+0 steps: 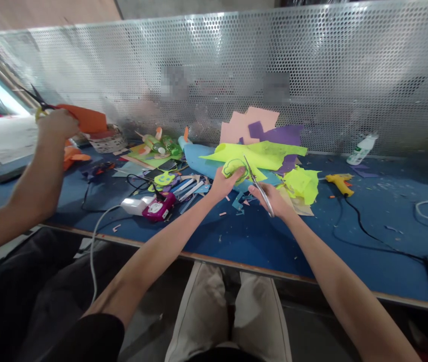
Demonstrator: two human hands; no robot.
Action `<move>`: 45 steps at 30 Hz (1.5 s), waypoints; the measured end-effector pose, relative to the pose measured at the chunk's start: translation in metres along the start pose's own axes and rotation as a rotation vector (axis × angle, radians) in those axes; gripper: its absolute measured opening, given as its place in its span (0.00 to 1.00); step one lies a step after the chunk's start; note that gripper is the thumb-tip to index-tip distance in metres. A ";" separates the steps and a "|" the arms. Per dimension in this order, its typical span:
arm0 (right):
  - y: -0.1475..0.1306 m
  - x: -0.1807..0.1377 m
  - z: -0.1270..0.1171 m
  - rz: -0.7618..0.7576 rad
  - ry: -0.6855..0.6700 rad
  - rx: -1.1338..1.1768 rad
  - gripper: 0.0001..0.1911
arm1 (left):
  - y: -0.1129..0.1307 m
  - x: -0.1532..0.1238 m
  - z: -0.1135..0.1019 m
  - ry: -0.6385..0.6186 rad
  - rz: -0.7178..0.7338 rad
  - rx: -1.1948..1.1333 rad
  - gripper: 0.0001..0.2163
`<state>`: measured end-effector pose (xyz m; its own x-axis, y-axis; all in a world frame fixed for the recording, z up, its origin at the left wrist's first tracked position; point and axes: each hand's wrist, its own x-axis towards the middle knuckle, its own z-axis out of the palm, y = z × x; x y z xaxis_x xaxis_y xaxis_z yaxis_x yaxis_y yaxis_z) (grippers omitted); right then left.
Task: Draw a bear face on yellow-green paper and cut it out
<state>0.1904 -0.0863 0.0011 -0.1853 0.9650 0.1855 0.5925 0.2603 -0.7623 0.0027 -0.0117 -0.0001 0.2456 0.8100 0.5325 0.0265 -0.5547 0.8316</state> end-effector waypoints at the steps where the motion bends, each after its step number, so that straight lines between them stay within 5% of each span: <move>1: 0.000 -0.001 0.000 0.002 -0.007 0.002 0.31 | 0.000 0.000 0.000 0.000 0.000 -0.007 0.19; 17: 0.011 0.003 0.002 -0.083 -0.021 -0.043 0.28 | 0.004 0.002 0.001 0.056 -0.028 -0.185 0.19; 45: 0.016 0.002 -0.004 -0.147 0.018 -0.059 0.27 | -0.004 0.000 0.002 0.010 0.054 0.013 0.20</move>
<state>0.2027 -0.0798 -0.0077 -0.2598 0.9165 0.3041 0.6051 0.4000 -0.6884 0.0040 -0.0099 -0.0042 0.2371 0.7807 0.5782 0.0260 -0.6000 0.7996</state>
